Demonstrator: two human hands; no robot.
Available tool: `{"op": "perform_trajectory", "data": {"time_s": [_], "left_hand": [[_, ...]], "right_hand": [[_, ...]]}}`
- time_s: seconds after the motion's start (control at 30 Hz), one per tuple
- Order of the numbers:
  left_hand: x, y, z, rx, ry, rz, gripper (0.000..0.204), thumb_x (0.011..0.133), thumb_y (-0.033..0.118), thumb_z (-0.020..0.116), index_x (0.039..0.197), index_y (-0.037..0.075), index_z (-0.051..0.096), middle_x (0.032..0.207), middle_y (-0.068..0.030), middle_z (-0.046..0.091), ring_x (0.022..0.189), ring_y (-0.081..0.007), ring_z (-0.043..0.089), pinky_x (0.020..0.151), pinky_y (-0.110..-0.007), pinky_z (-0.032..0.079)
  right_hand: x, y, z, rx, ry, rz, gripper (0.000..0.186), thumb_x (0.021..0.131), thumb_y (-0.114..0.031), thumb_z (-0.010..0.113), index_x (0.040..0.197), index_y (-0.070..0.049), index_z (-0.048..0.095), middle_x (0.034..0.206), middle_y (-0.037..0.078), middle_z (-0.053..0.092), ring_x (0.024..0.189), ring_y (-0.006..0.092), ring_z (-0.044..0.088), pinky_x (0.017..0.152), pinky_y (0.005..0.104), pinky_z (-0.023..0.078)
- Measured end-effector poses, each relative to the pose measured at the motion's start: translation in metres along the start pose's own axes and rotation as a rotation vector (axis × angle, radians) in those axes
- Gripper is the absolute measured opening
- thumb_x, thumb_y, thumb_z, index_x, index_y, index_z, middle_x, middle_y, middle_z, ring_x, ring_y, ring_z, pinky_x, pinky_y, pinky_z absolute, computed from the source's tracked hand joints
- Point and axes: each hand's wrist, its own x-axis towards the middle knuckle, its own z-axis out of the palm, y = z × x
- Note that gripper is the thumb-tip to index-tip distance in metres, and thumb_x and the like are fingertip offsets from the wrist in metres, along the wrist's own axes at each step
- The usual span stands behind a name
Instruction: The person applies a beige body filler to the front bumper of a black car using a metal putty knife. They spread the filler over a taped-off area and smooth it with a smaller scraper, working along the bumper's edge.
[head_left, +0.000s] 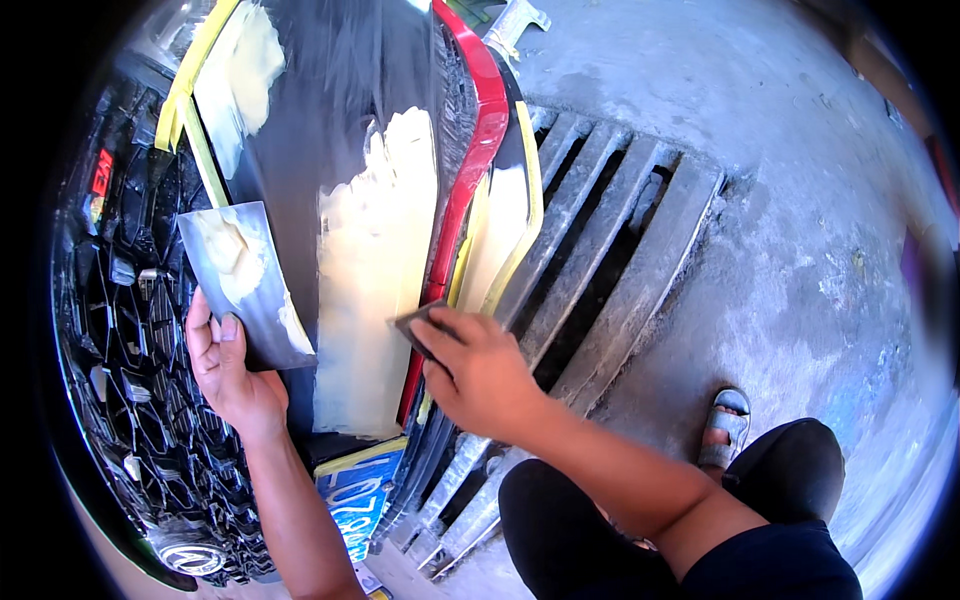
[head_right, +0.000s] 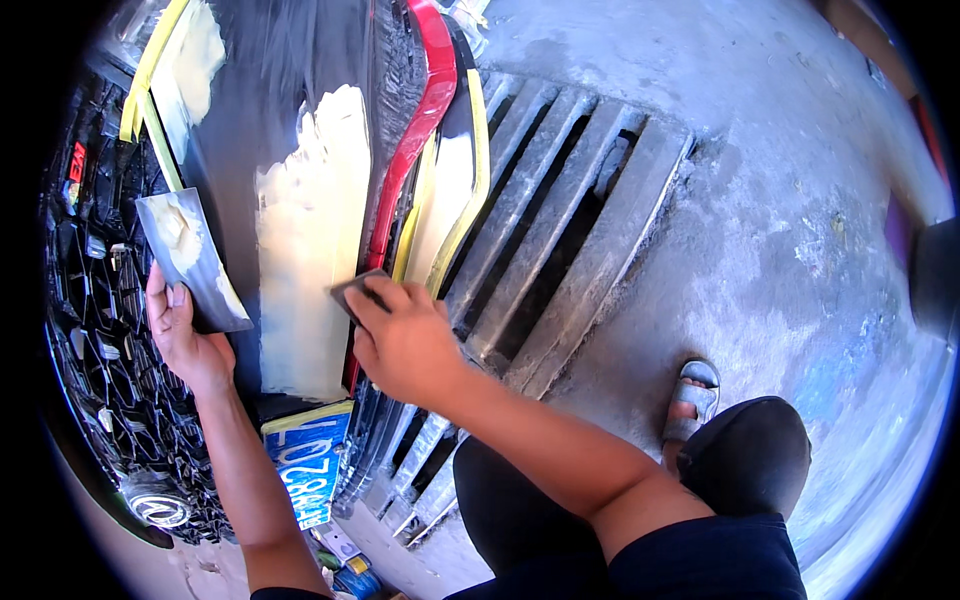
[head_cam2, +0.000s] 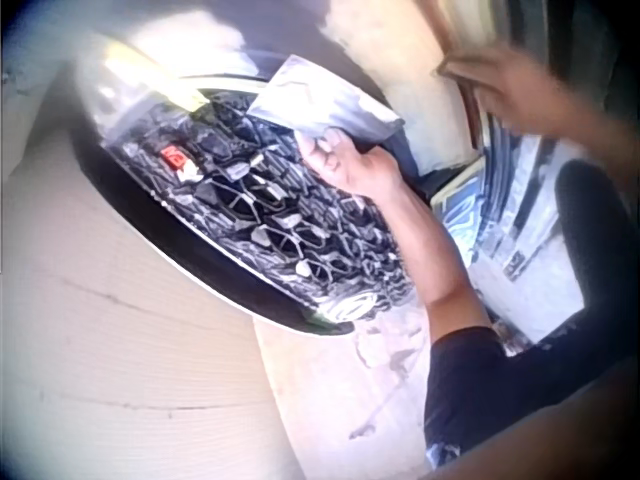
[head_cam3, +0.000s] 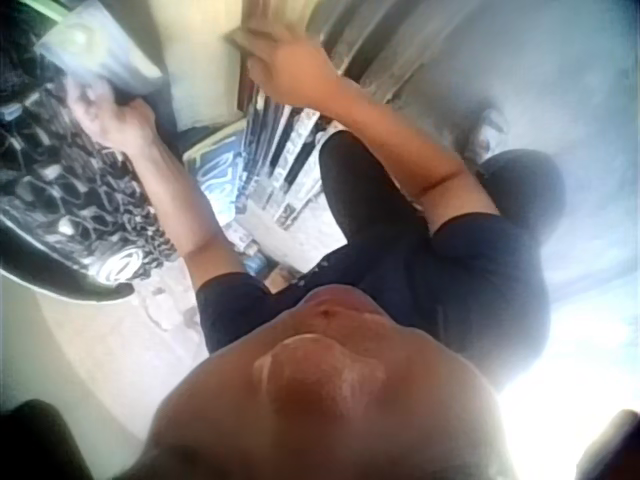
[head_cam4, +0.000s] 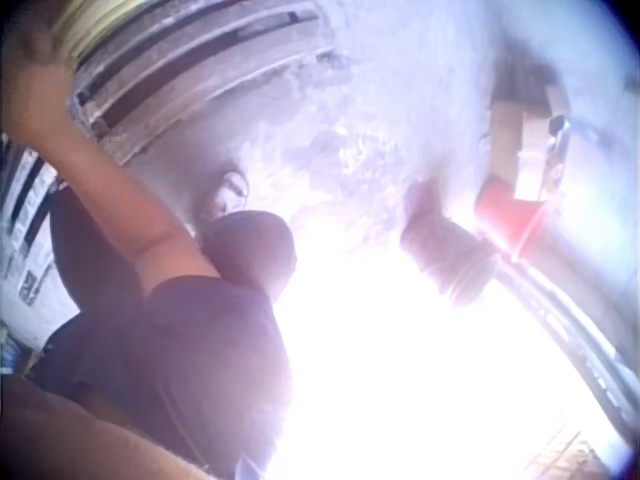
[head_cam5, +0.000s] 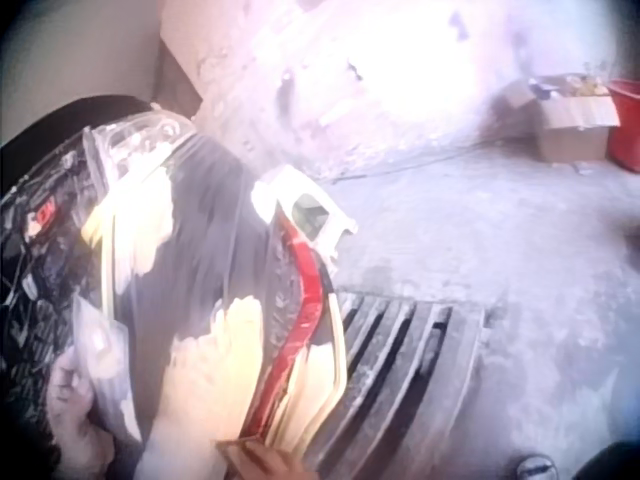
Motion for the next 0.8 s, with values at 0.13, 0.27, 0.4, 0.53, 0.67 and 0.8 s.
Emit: {"op": "perform_trajectory", "data": {"time_s": [0.13, 0.27, 0.4, 0.53, 0.67, 0.8], "left_hand": [[0.001, -0.002, 0.0, -0.06, -0.017, -0.008, 0.041, 0.096, 0.006, 0.051, 0.135, -0.004, 0.044, 0.129, -0.0125, 0.057, 0.118, -0.0186, 0.055, 0.104, -0.033, 0.041], [0.004, -0.004, 0.0, -0.075, -0.009, -0.007, 0.041, 0.095, 0.005, 0.052, 0.135, -0.004, 0.044, 0.129, -0.0135, 0.057, 0.119, -0.0192, 0.055, 0.103, -0.033, 0.042], [0.002, -0.003, 0.002, -0.071, -0.016, -0.007, 0.04, 0.096, 0.005, 0.05, 0.134, -0.004, 0.044, 0.13, -0.0138, 0.056, 0.12, -0.0191, 0.054, 0.104, -0.033, 0.041], [0.003, -0.001, 0.001, -0.053, -0.024, 0.004, 0.041, 0.096, 0.006, 0.05, 0.135, -0.005, 0.043, 0.13, -0.0144, 0.056, 0.119, -0.0192, 0.054, 0.105, -0.034, 0.04], [0.003, 0.001, 0.004, -0.053, -0.029, 0.011, 0.042, 0.095, 0.008, 0.053, 0.134, -0.006, 0.043, 0.127, -0.015, 0.058, 0.117, -0.0191, 0.055, 0.103, -0.034, 0.041], [0.005, -0.001, 0.002, -0.057, -0.017, 0.0, 0.04, 0.095, 0.007, 0.052, 0.133, -0.004, 0.045, 0.126, -0.0138, 0.058, 0.117, -0.0184, 0.055, 0.104, -0.033, 0.04]], "right_hand": [[0.032, 0.008, -0.013, 0.001, 0.13, -0.003, 0.041, 0.083, -0.016, 0.06, 0.123, -0.007, 0.06, 0.125, 0.015, 0.054, 0.104, 0.0395, 0.056, 0.089, 0.0484, 0.047], [0.029, 0.004, 0.001, -0.019, 0.067, 0.004, 0.041, 0.083, -0.016, 0.059, 0.124, -0.008, 0.059, 0.127, 0.016, 0.053, 0.108, 0.0383, 0.054, 0.088, 0.0489, 0.047], [-0.007, -0.01, 0.009, -0.076, -0.073, -0.022, 0.044, 0.082, -0.013, 0.061, 0.126, -0.006, 0.059, 0.13, 0.017, 0.051, 0.116, 0.0365, 0.051, 0.094, 0.0494, 0.044], [0.02, 0.011, -0.02, -0.074, 0.023, -0.083, 0.044, 0.082, -0.011, 0.061, 0.126, -0.005, 0.059, 0.129, 0.017, 0.052, 0.116, 0.0361, 0.051, 0.098, 0.0464, 0.043], [0.062, 0.031, -0.029, -0.04, 0.087, -0.112, 0.043, 0.084, -0.012, 0.06, 0.127, -0.005, 0.058, 0.13, 0.018, 0.052, 0.116, 0.0375, 0.052, 0.1, 0.045, 0.042], [0.051, 0.029, -0.01, -0.006, 0.054, -0.066, 0.044, 0.084, -0.011, 0.06, 0.127, -0.005, 0.058, 0.13, 0.019, 0.052, 0.115, 0.0386, 0.052, 0.1, 0.0449, 0.042]]}}
